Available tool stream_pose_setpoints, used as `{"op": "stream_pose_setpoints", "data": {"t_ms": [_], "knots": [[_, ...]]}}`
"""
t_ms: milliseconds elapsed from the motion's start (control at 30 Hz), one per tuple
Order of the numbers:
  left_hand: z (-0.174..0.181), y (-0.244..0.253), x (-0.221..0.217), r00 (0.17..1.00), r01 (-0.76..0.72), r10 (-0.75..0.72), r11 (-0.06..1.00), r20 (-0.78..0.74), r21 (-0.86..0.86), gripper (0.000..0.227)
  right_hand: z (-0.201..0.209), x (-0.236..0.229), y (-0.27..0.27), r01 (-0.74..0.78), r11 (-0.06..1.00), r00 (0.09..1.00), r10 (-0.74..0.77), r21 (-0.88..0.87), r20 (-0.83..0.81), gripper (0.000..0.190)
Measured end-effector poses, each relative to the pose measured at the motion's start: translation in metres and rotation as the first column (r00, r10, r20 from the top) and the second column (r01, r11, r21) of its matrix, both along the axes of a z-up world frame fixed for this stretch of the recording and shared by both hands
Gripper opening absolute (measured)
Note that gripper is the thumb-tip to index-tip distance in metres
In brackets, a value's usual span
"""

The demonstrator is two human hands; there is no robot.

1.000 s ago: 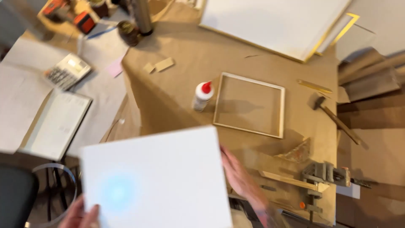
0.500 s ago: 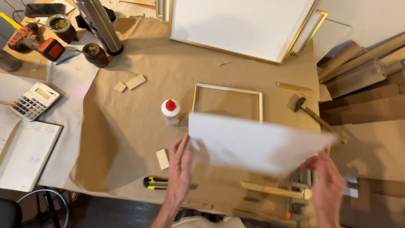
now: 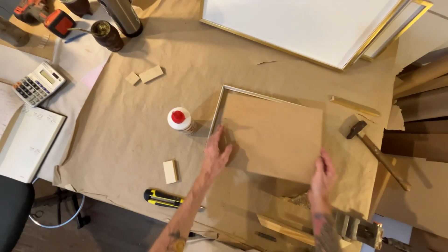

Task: The person assembles a wooden frame by clamping pieces together with a corner clamp and a speed square. They use a utility knife to trim excess material and a hammer to tap nails into the joints. The person also handles a white board and a larger gold frame during the process.

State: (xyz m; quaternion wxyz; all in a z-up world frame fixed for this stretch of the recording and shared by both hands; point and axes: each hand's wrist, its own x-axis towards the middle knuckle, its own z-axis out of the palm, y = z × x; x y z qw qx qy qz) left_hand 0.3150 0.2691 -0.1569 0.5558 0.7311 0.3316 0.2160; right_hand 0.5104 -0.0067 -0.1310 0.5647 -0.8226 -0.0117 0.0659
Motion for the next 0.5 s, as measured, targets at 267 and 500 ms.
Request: {"op": "stream_pose_setpoints", "data": {"t_ms": [267,500], "knots": [[-0.032,0.028,0.013,0.924,0.097,0.027,0.949,-0.383,0.299,0.085,-0.037,0.0,0.05,-0.054,0.992,0.994,0.041,0.117,0.105,0.034],[-0.05,0.034,0.009,0.938,0.105,0.047,0.904,-0.342,0.414,0.073,-0.035,-0.002,0.059,-0.051,0.994,0.995,0.043,0.096,0.092,0.035]]}}
